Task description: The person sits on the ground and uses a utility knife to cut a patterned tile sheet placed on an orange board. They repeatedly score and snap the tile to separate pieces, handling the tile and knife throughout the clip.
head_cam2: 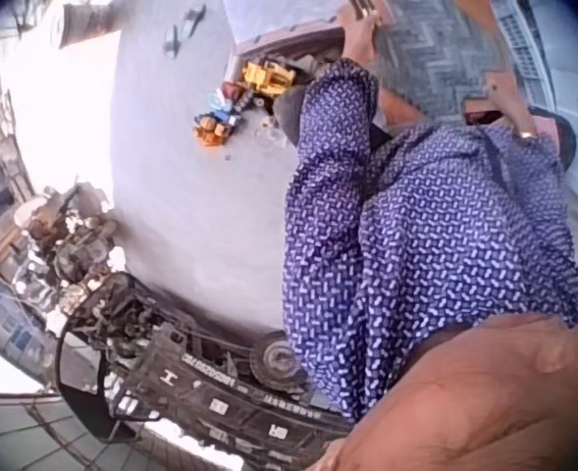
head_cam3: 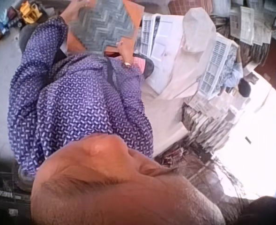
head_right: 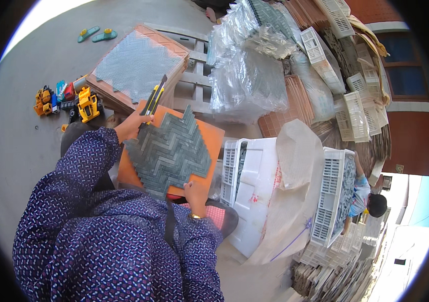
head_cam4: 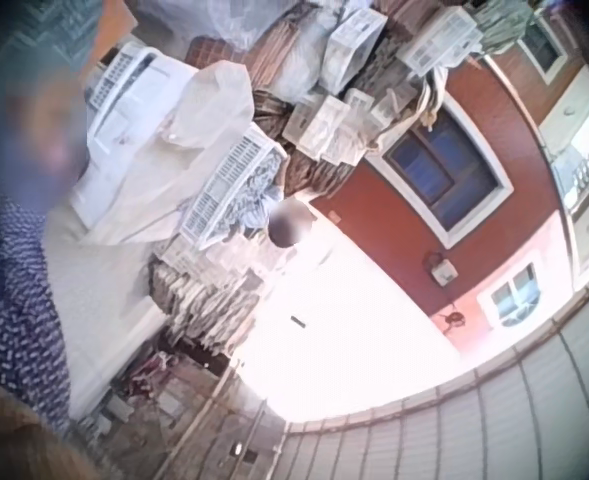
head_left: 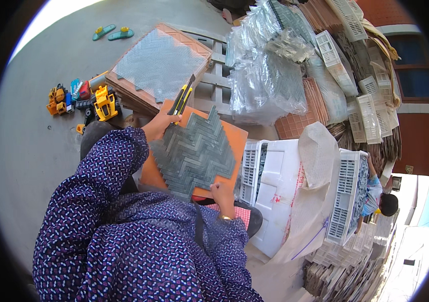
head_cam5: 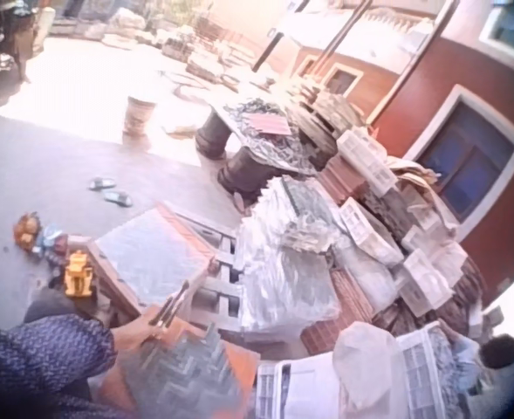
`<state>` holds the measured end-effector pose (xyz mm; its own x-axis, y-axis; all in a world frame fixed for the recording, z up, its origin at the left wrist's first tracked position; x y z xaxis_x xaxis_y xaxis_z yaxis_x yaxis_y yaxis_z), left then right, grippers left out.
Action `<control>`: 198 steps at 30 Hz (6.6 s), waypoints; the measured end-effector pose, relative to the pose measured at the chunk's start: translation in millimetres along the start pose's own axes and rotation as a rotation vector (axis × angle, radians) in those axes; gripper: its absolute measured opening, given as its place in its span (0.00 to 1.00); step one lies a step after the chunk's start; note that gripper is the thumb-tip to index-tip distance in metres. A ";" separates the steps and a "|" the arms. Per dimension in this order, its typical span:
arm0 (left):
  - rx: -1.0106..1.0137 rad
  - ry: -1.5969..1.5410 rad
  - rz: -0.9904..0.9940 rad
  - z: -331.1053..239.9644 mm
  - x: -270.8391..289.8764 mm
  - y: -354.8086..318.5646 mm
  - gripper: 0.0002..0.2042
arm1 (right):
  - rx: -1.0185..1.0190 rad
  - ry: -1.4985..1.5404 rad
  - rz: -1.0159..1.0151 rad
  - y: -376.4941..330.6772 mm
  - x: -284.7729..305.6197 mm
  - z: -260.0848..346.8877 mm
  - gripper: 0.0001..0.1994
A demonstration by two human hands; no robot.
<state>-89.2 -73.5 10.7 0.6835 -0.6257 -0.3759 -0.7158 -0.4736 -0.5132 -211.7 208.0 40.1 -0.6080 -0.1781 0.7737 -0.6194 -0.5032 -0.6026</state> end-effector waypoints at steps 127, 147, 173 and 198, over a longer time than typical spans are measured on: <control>-0.020 -0.563 -0.122 -86.6 -15.7 25.0 0.08 | 0.377 1.674 -0.478 247.3 401.9 25.6 0.18; 0.045 -0.521 -0.140 -72.8 -28.9 34.6 0.07 | -0.007 1.705 -0.576 339.0 324.7 -68.2 0.34; 0.062 -0.482 -0.102 -71.1 -33.2 38.1 0.09 | 0.590 -0.175 -0.920 330.0 313.9 -63.7 0.20; 0.097 -0.481 -0.110 -74.4 -33.5 34.5 0.08 | 0.252 -0.191 -0.760 340.7 288.7 54.4 0.37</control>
<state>-147.5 -115.0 63.0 0.7592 -0.2079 -0.6168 -0.6346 -0.4471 -0.6305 -571.3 -60.9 68.7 0.0411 0.1582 0.9866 -0.6843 -0.7150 0.1431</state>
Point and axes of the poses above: each hand's wrist, its own y-axis towards the middle knuckle, its own x-axis out of the back of the hand, z = x × y, the point moved 3 cm from there along y, towards the middle knuckle, and after that the axes turned 1 degree about y, right-handed, at the moved point
